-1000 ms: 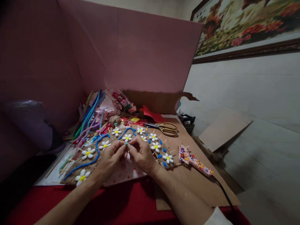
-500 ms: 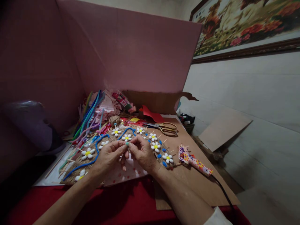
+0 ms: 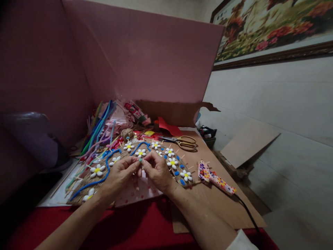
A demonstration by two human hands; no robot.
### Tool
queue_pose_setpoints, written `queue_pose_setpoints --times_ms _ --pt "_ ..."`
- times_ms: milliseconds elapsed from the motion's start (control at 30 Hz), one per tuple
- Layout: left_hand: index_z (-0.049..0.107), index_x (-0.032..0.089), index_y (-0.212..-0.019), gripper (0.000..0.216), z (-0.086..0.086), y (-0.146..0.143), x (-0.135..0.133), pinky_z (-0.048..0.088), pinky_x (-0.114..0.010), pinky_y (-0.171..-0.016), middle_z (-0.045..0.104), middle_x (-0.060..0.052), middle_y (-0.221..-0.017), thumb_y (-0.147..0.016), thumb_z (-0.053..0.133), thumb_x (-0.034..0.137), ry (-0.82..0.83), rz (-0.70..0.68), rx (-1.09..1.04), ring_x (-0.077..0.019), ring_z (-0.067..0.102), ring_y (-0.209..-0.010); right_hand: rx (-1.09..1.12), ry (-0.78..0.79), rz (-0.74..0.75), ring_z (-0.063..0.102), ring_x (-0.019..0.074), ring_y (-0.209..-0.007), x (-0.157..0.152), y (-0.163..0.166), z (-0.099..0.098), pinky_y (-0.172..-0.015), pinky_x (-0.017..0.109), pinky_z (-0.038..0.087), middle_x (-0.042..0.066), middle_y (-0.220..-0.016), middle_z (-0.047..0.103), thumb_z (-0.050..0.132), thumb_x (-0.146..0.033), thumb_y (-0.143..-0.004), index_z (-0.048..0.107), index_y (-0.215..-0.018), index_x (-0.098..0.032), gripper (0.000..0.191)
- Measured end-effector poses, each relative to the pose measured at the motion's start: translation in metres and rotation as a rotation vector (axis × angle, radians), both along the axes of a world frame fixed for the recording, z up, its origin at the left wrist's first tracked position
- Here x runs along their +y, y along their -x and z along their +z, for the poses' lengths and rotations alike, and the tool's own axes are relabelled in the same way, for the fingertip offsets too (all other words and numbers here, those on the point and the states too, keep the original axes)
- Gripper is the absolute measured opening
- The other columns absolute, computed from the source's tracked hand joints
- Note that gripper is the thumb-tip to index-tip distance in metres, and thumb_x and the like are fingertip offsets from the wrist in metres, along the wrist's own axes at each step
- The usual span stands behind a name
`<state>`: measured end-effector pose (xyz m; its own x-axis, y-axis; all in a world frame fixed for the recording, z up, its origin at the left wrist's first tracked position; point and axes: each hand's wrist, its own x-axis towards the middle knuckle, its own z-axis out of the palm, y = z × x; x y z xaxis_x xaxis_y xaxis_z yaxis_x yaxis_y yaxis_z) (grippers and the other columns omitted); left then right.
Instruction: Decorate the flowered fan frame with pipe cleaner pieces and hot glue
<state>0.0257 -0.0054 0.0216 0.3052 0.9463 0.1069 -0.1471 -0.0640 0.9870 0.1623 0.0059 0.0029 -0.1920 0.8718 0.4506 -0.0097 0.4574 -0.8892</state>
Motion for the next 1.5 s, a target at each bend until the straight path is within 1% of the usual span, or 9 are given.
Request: queue_pose_setpoints --times_ms 200,333,500,800,900,1100,1200,1367,1500 --pt "0.053 0.014 -0.066 0.030 0.002 0.002 0.000 0.045 -0.020 -0.034 0.054 0.003 -0.056 -0.075 0.060 0.042 0.028 0.003 -0.039 -0.0062 0.045 -0.036 0.055 0.035 0.051 0.047 0.0091 -0.050 -0.001 -0.001 0.001 -0.049 0.022 0.038 -0.005 -0.059 0.049 0.055 -0.035 -0.084 0.050 -0.076 -0.019 0.018" --pt "0.050 0.016 -0.065 0.029 -0.001 0.002 0.000 0.043 -0.020 -0.034 0.047 0.006 -0.051 -0.076 0.058 0.041 0.044 -0.010 -0.084 -0.0060 0.043 -0.036 0.075 0.033 0.059 0.045 0.0089 -0.052 -0.003 -0.001 -0.001 -0.049 0.022 0.038 -0.004 -0.062 0.048 0.053 -0.035 -0.086 0.052 -0.080 -0.019 0.016" --pt "0.048 0.018 -0.070 0.024 -0.007 -0.001 -0.002 0.035 -0.016 -0.030 0.039 0.009 -0.047 -0.080 0.055 0.038 -0.027 0.077 -0.034 -0.0050 0.036 -0.032 0.017 -0.019 0.019 0.044 0.0085 -0.051 -0.003 0.001 -0.003 -0.049 0.021 0.036 -0.004 -0.062 0.048 0.055 -0.031 -0.085 0.053 -0.080 -0.019 0.013" --pt "0.050 0.017 -0.074 0.022 -0.008 0.000 0.002 0.044 -0.021 -0.037 0.052 0.004 -0.062 -0.083 0.050 0.036 -0.117 0.066 0.068 -0.0070 0.047 -0.039 -0.052 -0.071 -0.016 0.051 0.0104 -0.057 0.001 0.000 -0.007 -0.056 0.023 0.041 -0.002 -0.067 0.055 0.053 -0.030 -0.086 0.053 -0.082 -0.019 0.012" --pt "0.050 0.017 -0.074 0.021 -0.010 0.001 0.002 0.042 -0.021 -0.039 0.052 0.003 -0.061 -0.085 0.046 0.035 -0.184 0.120 0.168 -0.0081 0.046 -0.041 -0.103 -0.155 -0.099 0.054 0.0119 -0.063 -0.001 0.000 -0.005 -0.059 0.024 0.043 -0.001 -0.072 0.056 0.054 -0.028 -0.086 0.054 -0.086 -0.019 0.009" --pt "0.051 0.016 -0.071 0.019 -0.011 0.004 0.003 0.037 -0.024 -0.053 0.053 0.001 -0.059 -0.086 0.042 0.022 -0.513 0.325 0.536 -0.0117 0.049 -0.053 -0.352 -0.390 -0.239 0.053 0.0154 -0.073 -0.004 0.000 -0.001 -0.067 0.028 0.042 0.003 -0.079 0.059 0.051 -0.019 -0.086 0.060 -0.085 -0.018 0.009" --pt "0.048 0.017 -0.071 0.017 -0.010 0.005 0.004 0.033 -0.024 -0.053 0.051 0.001 -0.059 -0.086 0.040 0.019 -0.576 0.324 0.648 -0.0124 0.046 -0.053 -0.376 -0.411 -0.247 0.053 0.0159 -0.073 -0.004 -0.001 -0.001 -0.067 0.028 0.042 0.004 -0.079 0.058 0.049 -0.018 -0.087 0.058 -0.085 -0.018 0.009" --pt "0.042 0.019 -0.069 0.021 -0.006 0.008 0.004 0.033 -0.024 -0.054 0.049 0.002 -0.058 -0.088 0.036 0.021 -0.581 0.258 0.639 -0.0121 0.046 -0.053 -0.449 -0.458 -0.206 0.055 0.0173 -0.080 -0.004 -0.002 0.002 -0.071 0.029 0.043 0.006 -0.085 0.059 0.044 -0.017 -0.090 0.056 -0.094 -0.018 0.013" --pt "0.043 0.019 -0.068 0.021 -0.005 0.010 0.005 0.031 -0.025 -0.056 0.047 0.002 -0.060 -0.088 0.035 0.019 -0.623 0.293 0.748 -0.0129 0.044 -0.055 -0.520 -0.523 -0.198 0.054 0.0177 -0.078 -0.003 -0.004 0.004 -0.068 0.029 0.042 0.006 -0.081 0.058 0.042 -0.015 -0.089 0.055 -0.091 -0.017 0.013"
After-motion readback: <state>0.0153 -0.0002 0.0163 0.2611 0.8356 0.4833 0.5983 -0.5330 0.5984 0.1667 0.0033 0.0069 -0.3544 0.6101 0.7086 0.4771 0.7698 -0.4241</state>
